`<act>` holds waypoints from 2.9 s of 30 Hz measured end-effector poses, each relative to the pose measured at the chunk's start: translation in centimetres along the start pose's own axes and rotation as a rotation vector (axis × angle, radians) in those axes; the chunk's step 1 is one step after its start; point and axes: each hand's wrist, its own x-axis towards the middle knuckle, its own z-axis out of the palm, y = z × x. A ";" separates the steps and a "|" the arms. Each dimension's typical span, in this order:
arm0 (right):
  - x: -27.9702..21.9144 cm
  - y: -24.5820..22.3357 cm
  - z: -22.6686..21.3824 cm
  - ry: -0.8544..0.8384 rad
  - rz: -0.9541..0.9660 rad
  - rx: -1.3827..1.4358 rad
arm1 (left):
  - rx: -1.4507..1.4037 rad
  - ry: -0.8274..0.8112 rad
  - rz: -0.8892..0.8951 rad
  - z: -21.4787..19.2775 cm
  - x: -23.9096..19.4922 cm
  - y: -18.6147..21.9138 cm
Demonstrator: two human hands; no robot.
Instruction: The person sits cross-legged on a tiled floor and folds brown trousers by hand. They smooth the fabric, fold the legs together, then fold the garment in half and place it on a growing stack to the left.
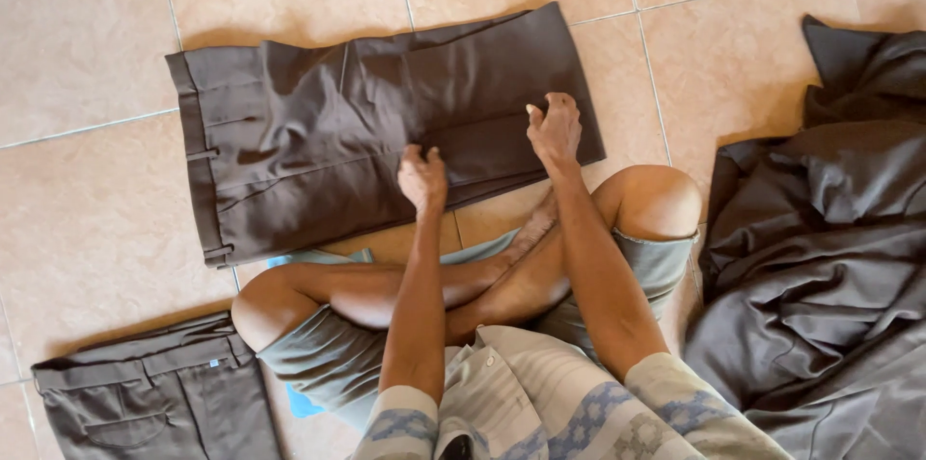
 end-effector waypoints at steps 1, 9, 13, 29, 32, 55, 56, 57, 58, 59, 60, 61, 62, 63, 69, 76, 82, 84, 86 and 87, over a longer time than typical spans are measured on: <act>0.0 -0.3 -0.5 0.005 0.008 0.004 | 0.003 -0.003 0.010 -1.8 0.1 0.3; 2.0 4.3 3.5 -0.036 0.364 0.121 | -0.097 0.062 0.026 -8.5 4.2 -2.9; 1.4 2.4 4.2 -0.151 0.362 0.231 | -0.099 0.083 0.062 -11.2 6.2 -6.5; 3.3 2.7 0.1 -0.142 0.366 0.107 | -0.121 -0.073 -0.128 -11.6 0.9 -1.0; 3.5 2.8 -0.9 -0.191 0.246 0.074 | -0.127 -0.042 -0.120 -11.4 0.5 -0.7; -1.4 -19.7 -5.5 -0.045 -0.223 0.678 | -0.590 -0.124 0.043 -6.2 -6.7 -2.6; -2.0 -22.7 -4.0 -0.052 -0.245 0.810 | -0.736 -0.221 -0.075 -6.1 -6.9 -2.7; -2.6 -25.6 -2.5 -0.059 -0.268 0.940 | -0.881 -0.319 -0.196 -5.9 -7.0 -2.7; -5.1 -29.0 -3.9 -0.058 -0.268 0.943 | -0.879 -0.318 -0.193 -4.0 -6.9 -3.4; -7.6 -32.4 -5.3 -0.317 -0.259 0.975 | -1.225 -0.211 -0.491 -2.0 -6.9 -4.2; -10.1 -35.8 -6.7 -0.578 -0.249 0.996 | -1.557 -0.087 -0.800 0.0 -6.8 -5.1; -10.6 -35.0 -5.1 -0.579 -0.249 0.997 | -1.557 -0.085 -0.800 -4.5 -7.4 -3.3; -11.1 -34.2 -3.4 -0.538 -0.312 0.901 | -1.672 -0.176 -0.762 -8.9 -8.1 -1.5; -11.5 -33.3 -1.7 -0.493 -0.373 0.803 | -1.786 -0.273 -0.719 -13.3 -8.7 0.4; -10.1 -18.0 4.9 -0.374 -0.016 0.056 | -2.075 -0.262 -0.968 -7.7 -7.2 -2.9; -4.9 -9.1 6.2 -0.380 0.189 0.383 | -1.695 -0.419 -0.908 -8.8 -10.4 4.6; -2.1 0.2 4.7 -0.312 0.237 0.417 | -0.810 -0.906 -0.221 -14.4 -9.1 2.5; -5.3 -4.7 0.5 -0.363 0.241 0.422 | -0.157 -0.065 -0.016 -16.0 -5.1 0.6; -5.5 -4.2 1.3 -0.346 0.235 0.414 | 0.018 -0.014 -0.098 -15.7 -2.0 -1.1; -4.9 -4.3 1.5 -0.317 0.212 0.399 | 0.173 0.045 -0.177 -15.5 -0.1 -1.6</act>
